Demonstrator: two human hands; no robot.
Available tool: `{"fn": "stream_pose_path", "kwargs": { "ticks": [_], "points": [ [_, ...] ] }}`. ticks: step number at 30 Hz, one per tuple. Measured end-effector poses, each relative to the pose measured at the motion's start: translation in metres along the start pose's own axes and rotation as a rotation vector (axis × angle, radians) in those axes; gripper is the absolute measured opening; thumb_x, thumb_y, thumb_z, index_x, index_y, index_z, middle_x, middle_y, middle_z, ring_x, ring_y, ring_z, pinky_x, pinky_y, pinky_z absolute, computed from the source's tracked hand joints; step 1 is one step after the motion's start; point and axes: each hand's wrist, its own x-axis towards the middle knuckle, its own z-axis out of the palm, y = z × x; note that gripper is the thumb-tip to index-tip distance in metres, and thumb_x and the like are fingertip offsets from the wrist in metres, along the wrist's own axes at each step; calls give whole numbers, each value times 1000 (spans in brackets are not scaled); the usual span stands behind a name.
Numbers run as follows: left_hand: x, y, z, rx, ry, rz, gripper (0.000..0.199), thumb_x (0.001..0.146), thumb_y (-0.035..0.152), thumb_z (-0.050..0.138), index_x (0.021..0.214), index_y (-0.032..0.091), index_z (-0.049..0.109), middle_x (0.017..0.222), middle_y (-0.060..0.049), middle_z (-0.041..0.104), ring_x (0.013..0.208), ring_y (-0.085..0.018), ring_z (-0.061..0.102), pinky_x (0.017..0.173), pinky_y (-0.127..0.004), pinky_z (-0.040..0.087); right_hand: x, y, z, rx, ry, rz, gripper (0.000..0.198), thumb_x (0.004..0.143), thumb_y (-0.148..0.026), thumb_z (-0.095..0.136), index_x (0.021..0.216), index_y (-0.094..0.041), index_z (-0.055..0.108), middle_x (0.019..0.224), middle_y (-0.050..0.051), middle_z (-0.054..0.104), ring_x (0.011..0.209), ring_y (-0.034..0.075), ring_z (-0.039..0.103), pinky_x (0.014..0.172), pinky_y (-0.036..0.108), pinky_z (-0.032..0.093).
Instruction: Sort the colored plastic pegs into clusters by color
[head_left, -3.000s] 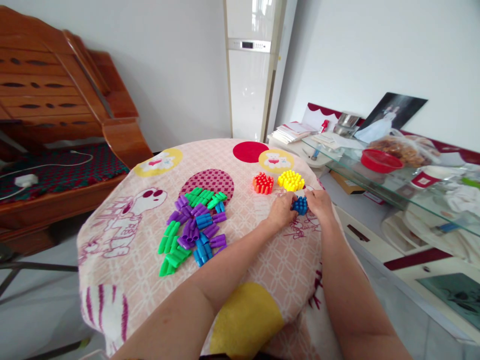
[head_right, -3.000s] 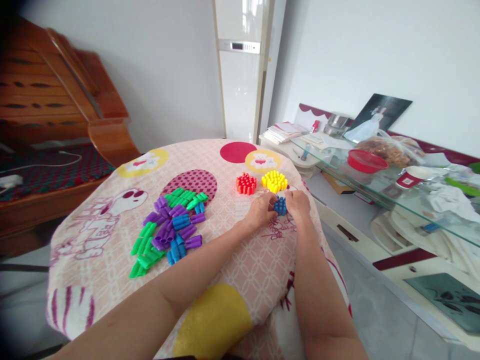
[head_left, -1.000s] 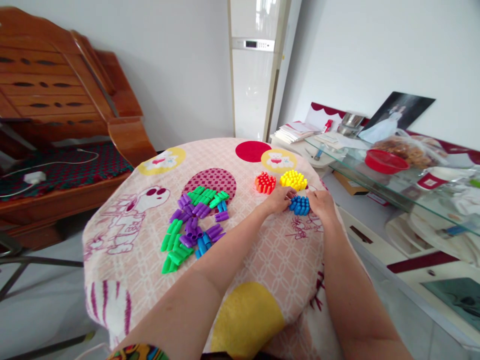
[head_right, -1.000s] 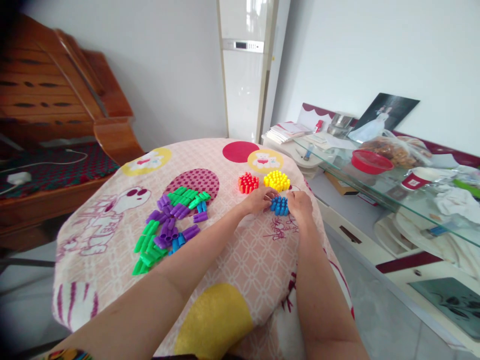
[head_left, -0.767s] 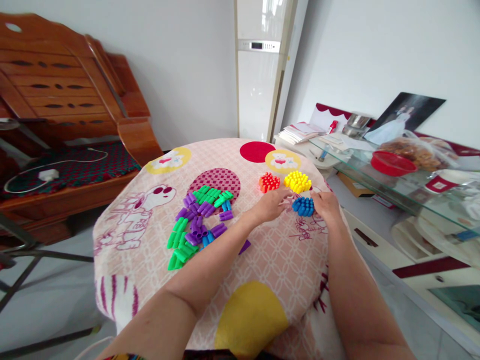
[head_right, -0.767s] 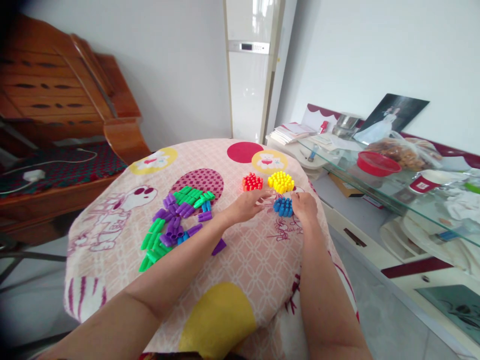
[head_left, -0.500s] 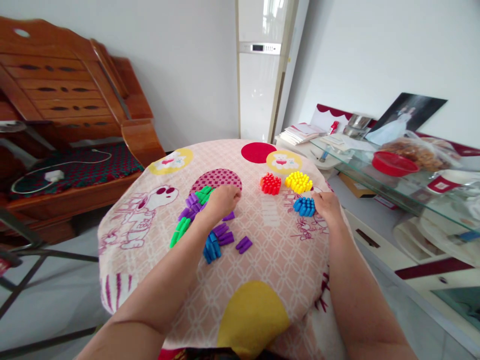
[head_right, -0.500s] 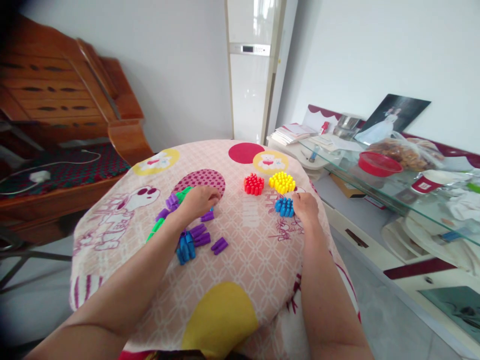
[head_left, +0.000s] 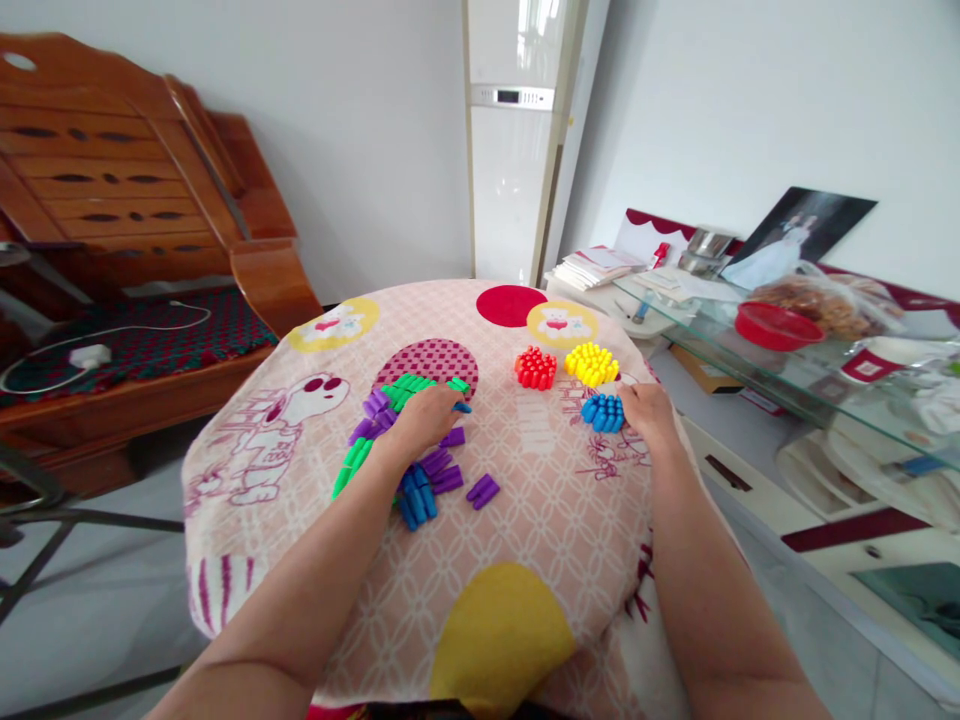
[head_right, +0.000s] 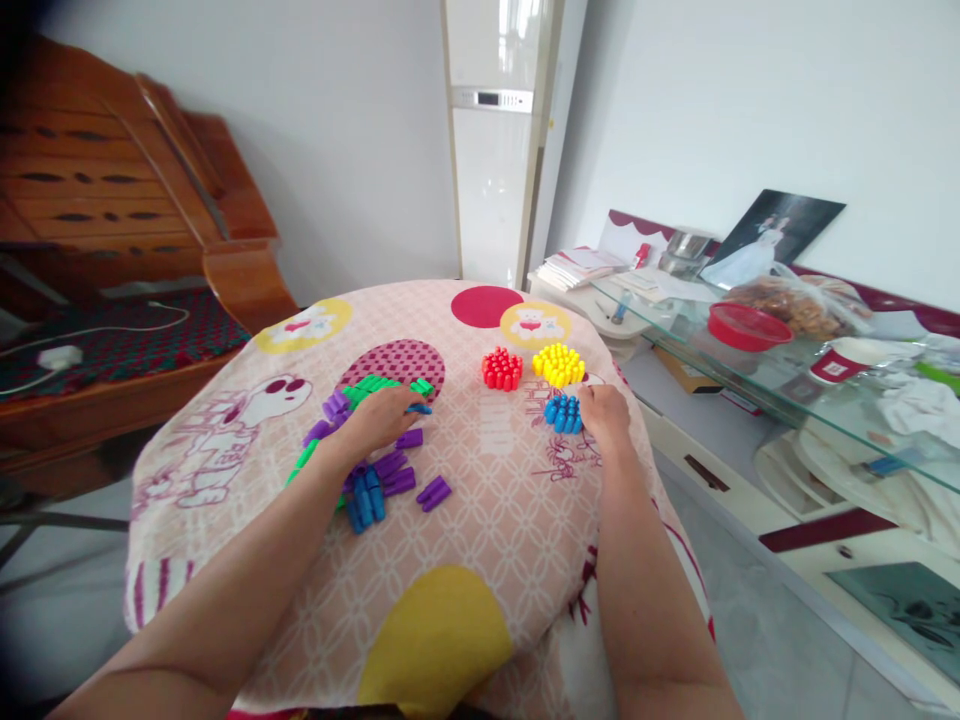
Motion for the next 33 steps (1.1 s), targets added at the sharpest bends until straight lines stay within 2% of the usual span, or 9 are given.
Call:
{"fn": "stream_pose_path", "kwargs": {
  "ticks": [3,7,11,16,23,28,33],
  "points": [
    [4,16,-8,-60,106,-16,23,90,24,55,96,16,75,100,-13,74,98,-26,68,88,-33,50,2,0,1,-13,-7,1,52,101,-37,35,104,-9,79,90,18,77,91,26,72,74,28,47],
    [17,55,-11,-346,173,33,19,84,21,61,98,18,75,86,-5,74,81,-18,67,76,-27,49,4,2,3,-31,-3,-11,53,101,-39,35,102,-10,79,92,18,77,91,25,72,75,27,47],
    [36,98,5,-567,121,120,17,80,15,63,93,16,74,82,-3,74,74,-15,65,70,-24,48,3,2,2,-18,-11,-10,53,101,-39,34,105,-10,79,87,17,77,90,25,72,75,27,47],
    [58,133,33,-611,105,156,17,78,12,62,88,17,76,87,-3,75,79,-16,66,75,-26,50,1,-1,0,0,-12,17,52,100,-38,35,106,-11,79,81,16,76,88,25,73,75,27,48],
    [72,153,55,-698,117,124,17,75,8,64,89,16,69,84,-3,71,77,-16,64,77,-30,52,2,-2,-1,-27,-20,8,53,101,-38,34,109,-9,78,86,18,77,89,25,73,76,27,48],
    [77,159,60,-705,152,148,17,73,4,63,84,17,59,82,-2,65,76,-16,61,76,-30,51,2,-2,-1,-44,-17,-3,54,102,-38,34,111,-8,78,95,19,77,90,25,72,76,27,47],
    [79,161,61,-724,147,160,19,73,4,62,86,16,58,84,-3,65,79,-17,62,76,-31,52,2,-1,0,-21,-25,13,54,101,-39,34,111,-9,78,93,18,77,88,24,72,73,27,46]
  ]
}}
